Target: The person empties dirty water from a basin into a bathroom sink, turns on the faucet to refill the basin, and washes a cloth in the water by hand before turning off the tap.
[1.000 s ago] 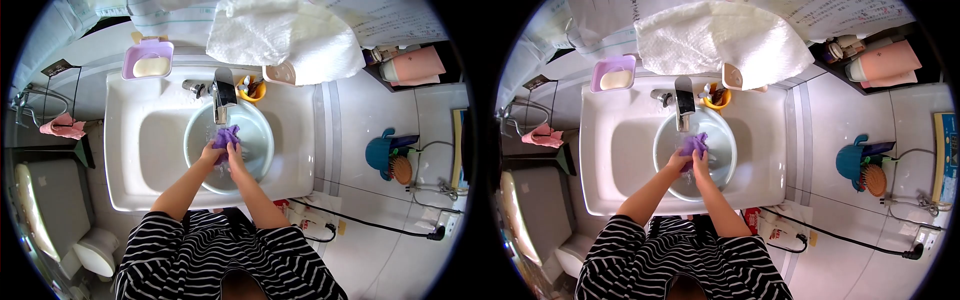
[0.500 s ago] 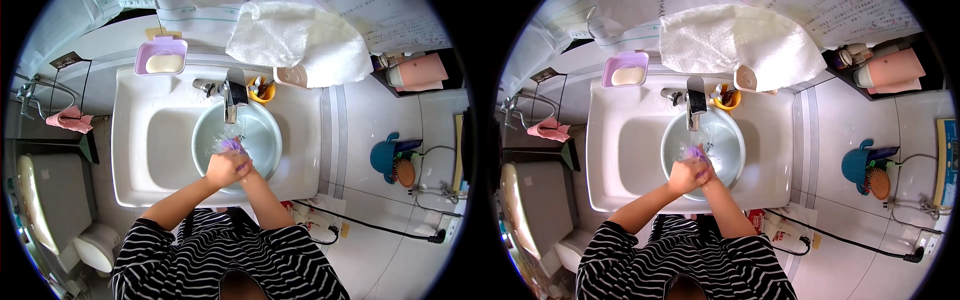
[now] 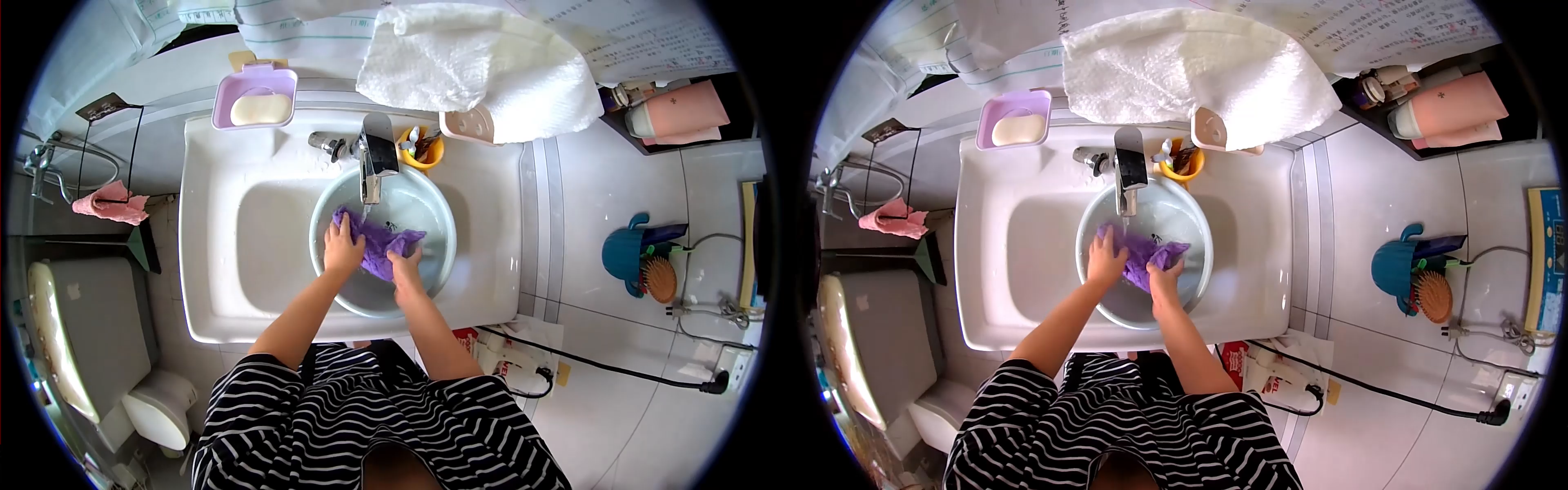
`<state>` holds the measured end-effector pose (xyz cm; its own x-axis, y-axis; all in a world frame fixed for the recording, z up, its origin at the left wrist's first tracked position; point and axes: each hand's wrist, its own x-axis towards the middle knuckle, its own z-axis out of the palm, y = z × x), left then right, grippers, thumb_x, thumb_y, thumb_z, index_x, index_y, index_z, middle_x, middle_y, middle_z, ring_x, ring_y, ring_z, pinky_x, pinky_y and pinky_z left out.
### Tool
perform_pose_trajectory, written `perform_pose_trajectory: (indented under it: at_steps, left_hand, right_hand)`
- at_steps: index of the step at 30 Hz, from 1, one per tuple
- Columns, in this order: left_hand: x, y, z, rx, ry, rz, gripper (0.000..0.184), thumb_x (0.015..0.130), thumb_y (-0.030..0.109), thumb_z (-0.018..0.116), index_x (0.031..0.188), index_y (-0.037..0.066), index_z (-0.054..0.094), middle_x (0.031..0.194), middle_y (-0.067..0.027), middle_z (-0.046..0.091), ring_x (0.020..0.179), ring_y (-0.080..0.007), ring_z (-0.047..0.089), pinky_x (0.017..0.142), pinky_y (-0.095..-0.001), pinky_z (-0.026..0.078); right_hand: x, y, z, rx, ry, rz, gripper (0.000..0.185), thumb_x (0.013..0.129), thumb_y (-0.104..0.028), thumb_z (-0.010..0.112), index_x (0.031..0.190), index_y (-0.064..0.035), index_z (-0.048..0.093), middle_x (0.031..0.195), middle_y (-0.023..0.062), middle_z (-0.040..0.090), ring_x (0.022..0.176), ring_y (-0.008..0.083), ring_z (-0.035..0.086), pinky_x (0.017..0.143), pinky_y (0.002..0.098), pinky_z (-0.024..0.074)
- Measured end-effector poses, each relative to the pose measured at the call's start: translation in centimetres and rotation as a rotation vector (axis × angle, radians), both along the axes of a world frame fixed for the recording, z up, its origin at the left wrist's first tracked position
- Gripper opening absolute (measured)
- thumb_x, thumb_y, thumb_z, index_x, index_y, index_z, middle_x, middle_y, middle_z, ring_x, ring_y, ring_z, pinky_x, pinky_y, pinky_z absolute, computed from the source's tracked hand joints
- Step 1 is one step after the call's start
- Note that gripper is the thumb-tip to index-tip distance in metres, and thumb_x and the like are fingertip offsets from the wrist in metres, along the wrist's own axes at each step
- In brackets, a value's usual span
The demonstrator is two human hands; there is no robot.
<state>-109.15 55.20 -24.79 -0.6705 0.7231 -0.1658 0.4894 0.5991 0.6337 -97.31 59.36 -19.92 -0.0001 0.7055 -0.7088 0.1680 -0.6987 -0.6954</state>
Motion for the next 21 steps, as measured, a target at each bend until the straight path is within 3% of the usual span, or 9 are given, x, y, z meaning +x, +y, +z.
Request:
perform_pose_trajectory:
  at_steps: [4, 7, 8, 11, 12, 15, 17, 19, 21]
  left_hand:
    - [1.2, -0.1, 1.2, -0.308, -0.160, -0.460, 0.080, 0.073, 0.042, 0.064, 0.137, 0.012, 0.026, 0.133, -0.0187, 0.036, 0.124, -0.0356, 0.032, 0.099, -0.0408, 0.034]
    - [-0.3, 0.2, 1.9, -0.365, -0.213, -0.520, 0.080, 0.070, 0.040, 0.068, 0.136, 0.014, 0.029, 0.127, -0.0208, 0.041, 0.124, -0.0377, 0.032, 0.098, -0.0449, 0.034]
    - [0.1, -0.1, 0.8, -0.137, -0.143, -0.349, 0.079, 0.067, 0.033, 0.072, 0.133, 0.013, 0.033, 0.124, -0.0210, 0.044, 0.122, -0.0371, 0.035, 0.097, -0.0415, 0.036]
    - [1.8, 1.1, 0.2, -0.118, -0.470, 0.146, 0.073, 0.067, 0.027, 0.073, 0.129, 0.008, 0.038, 0.124, -0.0224, 0.043, 0.119, -0.0361, 0.040, 0.095, -0.0389, 0.038]
    - [3.1, 1.4, -1.8, -0.056, -0.495, 0.255, 0.058, 0.072, 0.017, 0.069, 0.122, 0.004, 0.044, 0.117, -0.0203, 0.049, 0.105, -0.0315, 0.052, 0.089, -0.0356, 0.044]
    - [1.4, 1.2, 2.8, 0.146, -1.462, 0.312, 0.045, 0.076, 0.007, 0.063, 0.117, 0.002, 0.047, 0.105, -0.0148, 0.057, 0.090, -0.0247, 0.059, 0.081, -0.0307, 0.048]
    - [0.7, 0.5, 6.4, 0.236, -1.298, -0.065, 0.029, 0.076, 0.006, 0.065, 0.102, 0.003, 0.055, 0.089, -0.0065, 0.060, 0.079, -0.0166, 0.059, 0.072, -0.0261, 0.048]
    - [0.5, -0.2, 10.7, 0.218, -0.860, -0.383, 0.027, 0.075, 0.012, 0.069, 0.097, 0.004, 0.056, 0.084, -0.0068, 0.059, 0.076, -0.0163, 0.058, 0.070, -0.0275, 0.047]
    - [1.0, -0.9, 13.9, 0.332, -0.603, -0.615, 0.030, 0.073, 0.020, 0.072, 0.094, 0.006, 0.056, 0.080, -0.0095, 0.058, 0.074, -0.0210, 0.059, 0.068, -0.0309, 0.046]
  right_hand:
    - [0.1, -0.5, -1.7, -0.057, -0.014, -0.012, 0.071, 0.081, -0.020, 0.058, 0.138, -0.0038, 0.019, 0.138, 0.0166, 0.029, 0.126, 0.0258, 0.030, 0.103, 0.0333, 0.0255]
    - [0.1, -0.4, -2.3, -0.062, 0.073, -0.080, 0.060, 0.087, -0.028, 0.049, 0.137, -0.0062, 0.025, 0.139, 0.0151, 0.030, 0.126, 0.0263, 0.031, 0.102, 0.0342, 0.0270]
    - [0.1, -0.3, -2.5, -0.061, 0.057, -0.077, 0.059, 0.088, -0.030, 0.047, 0.137, -0.0069, 0.025, 0.139, 0.0148, 0.030, 0.126, 0.0261, 0.031, 0.102, 0.0350, 0.0278]
    - [-0.1, 0.0, -4.5, -0.131, 0.204, -0.103, 0.053, 0.089, -0.038, 0.043, 0.134, -0.0109, 0.032, 0.135, 0.0113, 0.036, 0.124, 0.0245, 0.035, 0.099, 0.0378, 0.0308]
    - [-0.2, 0.0, -5.1, -0.168, 0.286, -0.112, 0.052, 0.090, -0.041, 0.041, 0.132, -0.0126, 0.035, 0.133, 0.0097, 0.039, 0.122, 0.0237, 0.037, 0.098, 0.0389, 0.0318]
    - [-1.8, 0.9, -0.4, -0.454, 0.359, -0.205, 0.049, 0.088, -0.051, 0.039, 0.123, -0.0176, 0.043, 0.122, 0.0041, 0.047, 0.113, 0.0208, 0.045, 0.093, 0.0409, 0.0367]
    - [-1.7, 1.8, 1.3, -0.607, 0.469, -0.198, 0.050, 0.082, -0.061, 0.043, 0.107, -0.0190, 0.054, 0.107, 0.0035, 0.057, 0.095, 0.0232, 0.056, 0.079, 0.0436, 0.0453]
    - [0.7, 2.6, -5.4, -0.702, 1.247, 0.032, 0.042, 0.085, -0.055, 0.046, 0.096, -0.0159, 0.056, 0.089, 0.0072, 0.061, 0.080, 0.0221, 0.060, 0.070, 0.0353, 0.0498]
    - [-1.4, 2.5, -1.2, -0.635, 0.809, 0.020, 0.040, 0.086, -0.050, 0.048, 0.087, -0.0109, 0.054, 0.071, 0.0090, 0.057, 0.063, 0.0192, 0.058, 0.058, 0.0306, 0.0490]
